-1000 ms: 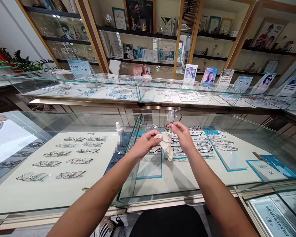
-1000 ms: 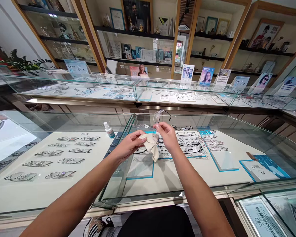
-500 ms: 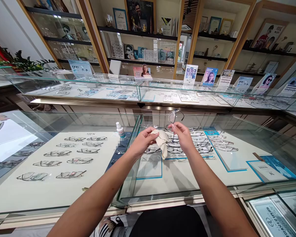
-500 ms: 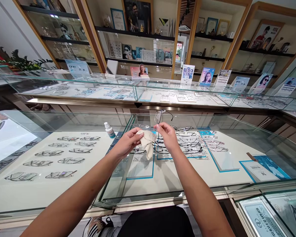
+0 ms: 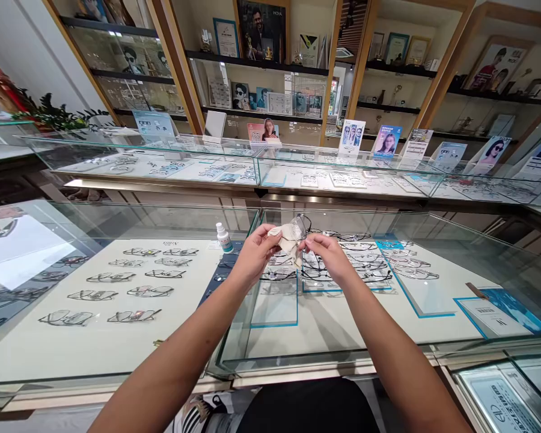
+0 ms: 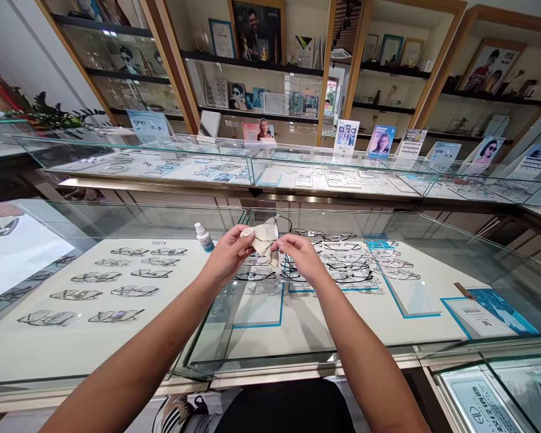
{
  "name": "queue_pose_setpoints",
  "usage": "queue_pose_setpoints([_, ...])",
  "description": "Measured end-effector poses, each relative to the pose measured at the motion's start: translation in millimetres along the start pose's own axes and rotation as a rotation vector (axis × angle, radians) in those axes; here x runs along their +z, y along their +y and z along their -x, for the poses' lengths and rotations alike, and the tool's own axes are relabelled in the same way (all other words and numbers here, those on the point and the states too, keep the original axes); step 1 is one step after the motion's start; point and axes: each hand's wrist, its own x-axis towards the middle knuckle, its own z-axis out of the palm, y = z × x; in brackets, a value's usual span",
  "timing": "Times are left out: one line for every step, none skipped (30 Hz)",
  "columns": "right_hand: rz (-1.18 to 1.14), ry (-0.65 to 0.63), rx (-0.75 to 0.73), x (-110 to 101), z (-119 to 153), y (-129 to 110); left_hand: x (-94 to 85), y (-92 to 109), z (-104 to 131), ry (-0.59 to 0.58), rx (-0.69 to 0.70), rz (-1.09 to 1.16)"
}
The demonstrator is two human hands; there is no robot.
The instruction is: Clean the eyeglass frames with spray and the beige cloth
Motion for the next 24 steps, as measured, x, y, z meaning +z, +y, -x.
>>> queue_pose_setpoints([0.014,-0.011,0.000,0.8,0.0,-0.2,0.2,0.3,0.1,-0.003,0.007,0.006])
queue_pose_setpoints([0.023,-0.016,-0.001,1.5,-0.1,-0.3,0.5,0.6,0.2,-0.006,0.012,0.011])
queue_pose_setpoints([0.028,-0.015,-0.002,1.9,-0.2,-0.3,0.7,1.0,0.3,-0.008,0.017,0.015])
queue_pose_setpoints([0.031,-0.009,-0.002,2.1,-0.3,-0.2,0.9,1.3,0.4,-0.009,0.021,0.016])
queue_pose_setpoints([0.032,0.000,-0.002,2.2,-0.4,-0.1,1.2,1.5,0.6,-0.008,0.027,0.015])
queue_pose_setpoints([0.034,0.010,-0.001,2.2,-0.5,0.0,1.4,1.8,0.7,-0.008,0.031,0.014])
queue_pose_setpoints([0.036,0.019,-0.001,2.2,-0.6,0.3,1.6,2.1,0.9,-0.007,0.037,0.011])
queue_pose_setpoints([0.039,0.027,-0.002,2.3,-0.7,0.6,1.8,2.3,1.1,-0.008,0.043,0.009])
queue_pose_setpoints([0.042,0.030,-0.004,2.5,-0.8,1.1,2.0,2.6,1.3,-0.009,0.047,0.007])
queue_pose_setpoints([0.045,0.031,-0.008,2.8,-0.9,1.7,2.0,2.8,1.5,-0.012,0.049,0.005])
queue_pose_setpoints([0.046,0.026,-0.013,3.3,-1.0,2.3,1.9,3.0,1.6,-0.016,0.052,0.003])
queue_pose_setpoints([0.043,0.018,-0.016,3.9,-1.0,2.8,1.5,3.2,1.5,-0.023,0.055,-0.001])
queue_pose_setpoints([0.033,0.007,-0.015,4.5,-1.1,3.2,0.9,3.4,1.4,-0.035,0.059,-0.005])
queue_pose_setpoints([0.020,-0.005,-0.011,5.2,-1.1,3.4,0.1,3.4,1.2,-0.049,0.064,-0.006])
queue_pose_setpoints([0.006,-0.015,-0.006,5.8,-1.0,3.3,-0.8,3.3,0.9,-0.067,0.068,-0.007])
queue_pose_setpoints([-0.003,-0.021,-0.003,6.4,-0.8,2.9,-1.6,3.1,0.6,-0.083,0.071,-0.006])
queue_pose_setpoints([-0.005,-0.025,-0.001,6.8,-0.5,2.3,-2.2,2.8,0.4,-0.090,0.075,-0.008])
queue_pose_setpoints([-0.002,-0.028,-0.002,7.2,-0.2,1.6,-2.4,2.3,0.4,-0.086,0.081,-0.015])
queue_pose_setpoints([0.006,-0.033,-0.005,7.6,0.2,1.0,-2.1,1.7,0.6,-0.070,0.092,-0.028])
queue_pose_setpoints([0.014,-0.042,-0.008,8.0,0.7,0.7,-1.4,1.1,0.9,-0.048,0.109,-0.049])
queue_pose_setpoints([0.021,-0.056,-0.009,8.4,1.1,0.6,-0.4,0.3,1.5,-0.027,0.130,-0.073])
queue_pose_setpoints([0.026,-0.074,-0.008,8.9,1.5,1.0,0.9,-0.4,2.2,-0.011,0.152,-0.094])
queue_pose_setpoints([0.026,-0.095,-0.006,9.5,1.9,1.7,2.2,-1.1,2.9,-0.006,0.164,-0.104])
queue_pose_setpoints([0.021,-0.117,-0.003,10.0,2.2,2.7,3.3,-1.8,3.6,-0.006,0.166,-0.100])
